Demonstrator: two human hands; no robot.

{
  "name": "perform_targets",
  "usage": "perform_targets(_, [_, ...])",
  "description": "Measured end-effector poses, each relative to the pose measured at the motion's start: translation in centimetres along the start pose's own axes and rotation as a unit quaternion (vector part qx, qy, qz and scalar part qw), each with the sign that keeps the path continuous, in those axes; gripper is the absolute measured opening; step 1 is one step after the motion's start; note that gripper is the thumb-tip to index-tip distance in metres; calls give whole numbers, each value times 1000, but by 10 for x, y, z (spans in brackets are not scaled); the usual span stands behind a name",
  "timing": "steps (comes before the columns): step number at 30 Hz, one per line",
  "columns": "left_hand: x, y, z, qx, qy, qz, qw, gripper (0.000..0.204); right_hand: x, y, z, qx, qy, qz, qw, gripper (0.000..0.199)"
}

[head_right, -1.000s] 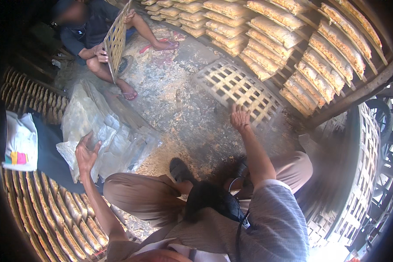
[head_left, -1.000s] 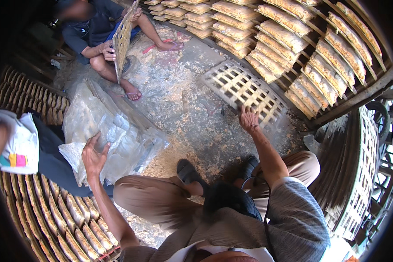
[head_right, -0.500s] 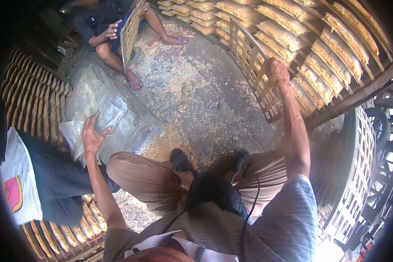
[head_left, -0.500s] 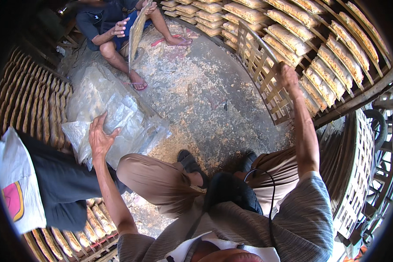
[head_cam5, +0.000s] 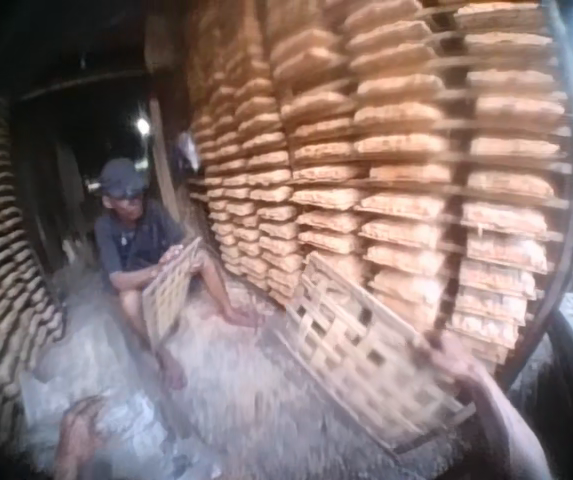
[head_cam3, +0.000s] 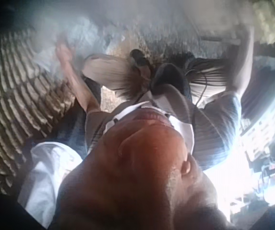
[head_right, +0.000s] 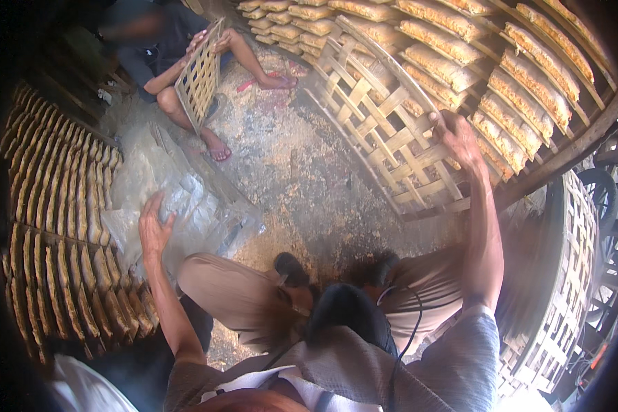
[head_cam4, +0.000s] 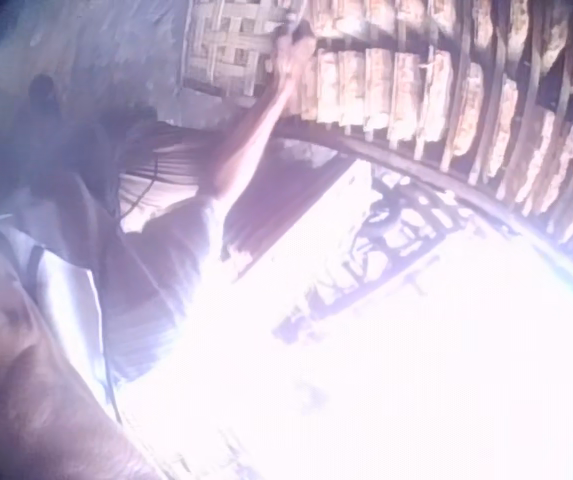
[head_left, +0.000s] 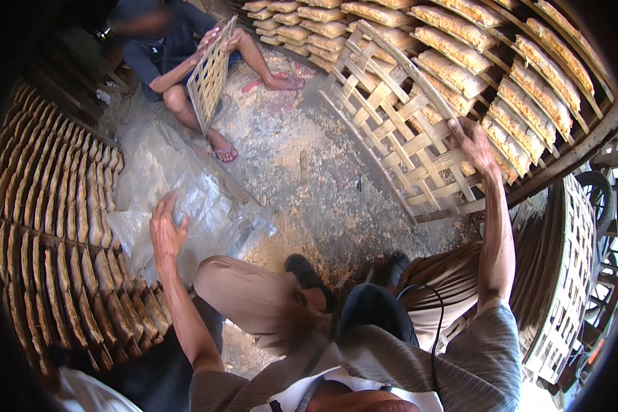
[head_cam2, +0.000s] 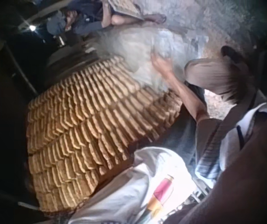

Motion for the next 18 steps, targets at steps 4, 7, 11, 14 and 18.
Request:
perform_targets(4, [7,30,-25,52,35,-39,997,61,2,2,17,-90,-15,-37,995,57])
perform_targets(7, [5,65,-61,90,60,-129,986,53,4,6,24,-125,-12,-53,991,51])
perform_targets(11, [-13,68,-140,376,43,-10,926,55,1,-1,51,-199,50,-94,974,49])
perform_targets(14, [-34,24,-197,518,56,125,844,64,1,-17,54,-335,38,-89,937,37])
perform_targets(18, [-43,-47,-245,719,146,281,619,65,10,-58,64,-496,19,-77,865,32])
Point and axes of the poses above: each hand's wrist, its own x-axis away from the middle knuckle, its own y-axis out of the back of the hand, z = x × y, the point moved 9 cm from there along -x, towards the middle knuckle, and after that the axes turned 13 degrees about y, right-handed, at the moved point
